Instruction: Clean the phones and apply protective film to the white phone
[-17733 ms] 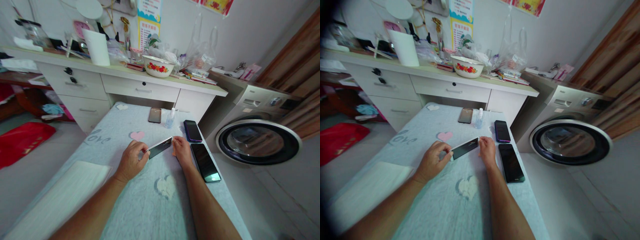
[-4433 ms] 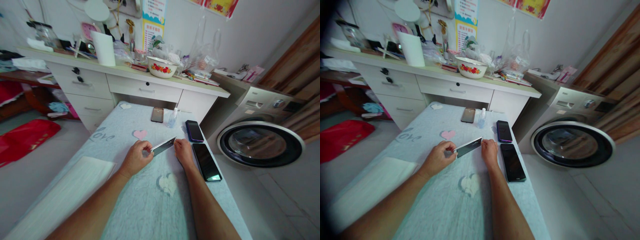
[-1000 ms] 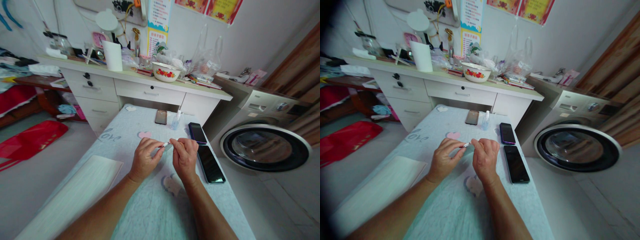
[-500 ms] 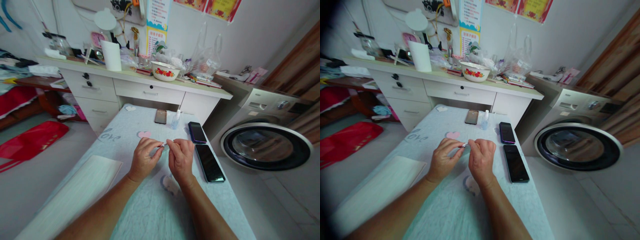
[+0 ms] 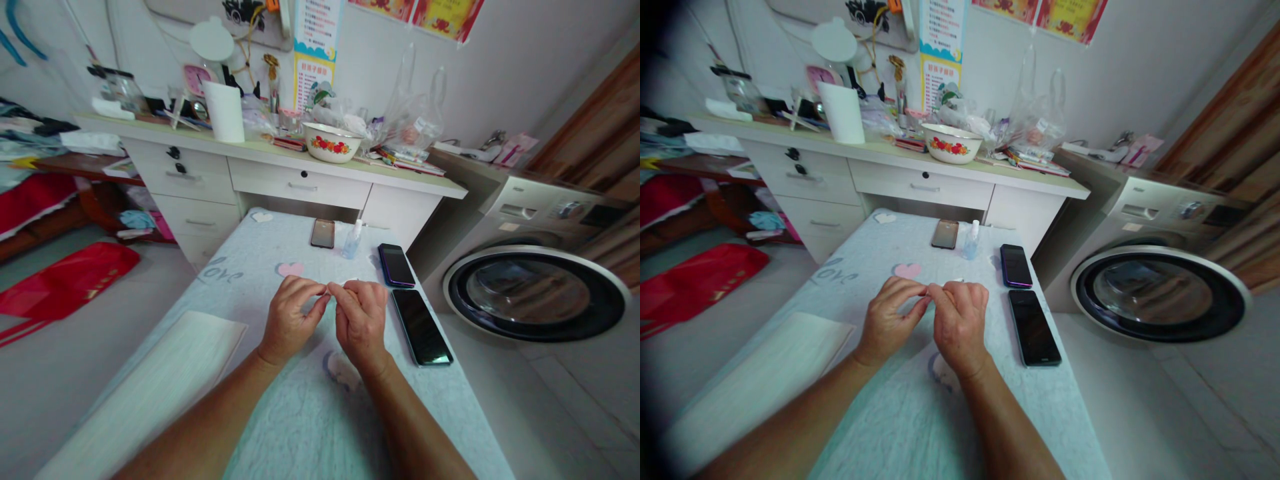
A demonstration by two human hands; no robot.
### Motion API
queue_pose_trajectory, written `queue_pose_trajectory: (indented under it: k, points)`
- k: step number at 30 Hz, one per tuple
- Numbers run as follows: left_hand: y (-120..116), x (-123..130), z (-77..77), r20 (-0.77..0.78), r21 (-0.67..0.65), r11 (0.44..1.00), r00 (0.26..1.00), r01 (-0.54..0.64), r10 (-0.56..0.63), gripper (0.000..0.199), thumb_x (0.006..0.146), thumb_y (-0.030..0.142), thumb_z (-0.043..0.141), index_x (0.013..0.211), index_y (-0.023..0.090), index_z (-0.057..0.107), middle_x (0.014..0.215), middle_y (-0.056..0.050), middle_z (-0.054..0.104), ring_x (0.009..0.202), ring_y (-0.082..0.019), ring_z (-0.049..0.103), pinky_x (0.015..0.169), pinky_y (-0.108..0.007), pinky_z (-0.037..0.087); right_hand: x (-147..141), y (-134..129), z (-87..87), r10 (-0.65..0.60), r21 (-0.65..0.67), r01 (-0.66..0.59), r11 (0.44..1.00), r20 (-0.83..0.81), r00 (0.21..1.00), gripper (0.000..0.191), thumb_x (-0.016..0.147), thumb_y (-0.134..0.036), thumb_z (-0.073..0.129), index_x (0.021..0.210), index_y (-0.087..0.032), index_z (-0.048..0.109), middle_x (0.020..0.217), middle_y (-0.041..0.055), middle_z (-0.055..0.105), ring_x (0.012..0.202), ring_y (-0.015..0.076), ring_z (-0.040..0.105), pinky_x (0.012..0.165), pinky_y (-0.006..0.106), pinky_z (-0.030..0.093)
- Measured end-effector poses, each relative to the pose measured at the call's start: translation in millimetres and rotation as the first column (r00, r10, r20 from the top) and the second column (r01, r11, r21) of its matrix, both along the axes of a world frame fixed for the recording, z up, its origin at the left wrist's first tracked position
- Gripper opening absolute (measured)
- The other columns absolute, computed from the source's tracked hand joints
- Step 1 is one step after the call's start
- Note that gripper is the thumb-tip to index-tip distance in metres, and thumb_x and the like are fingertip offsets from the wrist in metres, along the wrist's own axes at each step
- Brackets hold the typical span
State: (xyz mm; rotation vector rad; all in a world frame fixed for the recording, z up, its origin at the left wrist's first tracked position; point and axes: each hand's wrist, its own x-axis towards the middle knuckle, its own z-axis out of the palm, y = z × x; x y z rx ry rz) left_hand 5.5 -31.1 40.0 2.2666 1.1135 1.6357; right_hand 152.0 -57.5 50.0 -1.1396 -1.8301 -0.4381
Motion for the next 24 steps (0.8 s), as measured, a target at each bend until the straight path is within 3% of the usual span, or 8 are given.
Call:
queue_pose_trajectory:
  k: [14,24]
  points:
    - [-1.3,0.1,0.0,-0.003,-0.018,1.0,1.0,0.005,-0.005,0.012,0.083,0.017,0.061,0.092,0.021,0.068,0.083,-0.002,0.068,0.083,-0.017,0.058,0.078,-0.033,0.048,25.5,13.5,-2.0,-0.147,0.021,0.149,0.989,-0.057,0.987,0.024,0.087,-0.011,0.051,0.099,-0.023,0.066,0.089,0.0046,0.058,0.085,0.0195,0.048,0.077,0.036,0.035]
    - [-0.4,-0.2,-2.2,0.0,-0.029,1.0,1.0,-0.003,0.003,0.012,0.083,0.018,0.061,0.093,0.021,0.067,0.084,-0.003,0.068,0.085,-0.017,0.059,0.08,-0.033,0.047,13.7,6.9,-4.7,-0.048,0.032,0.05,0.998,-0.056,0.997,0.028,0.087,-0.01,0.051,0.108,-0.023,0.063,0.091,0.0049,0.059,0.085,0.0188,0.049,0.076,0.035,0.035]
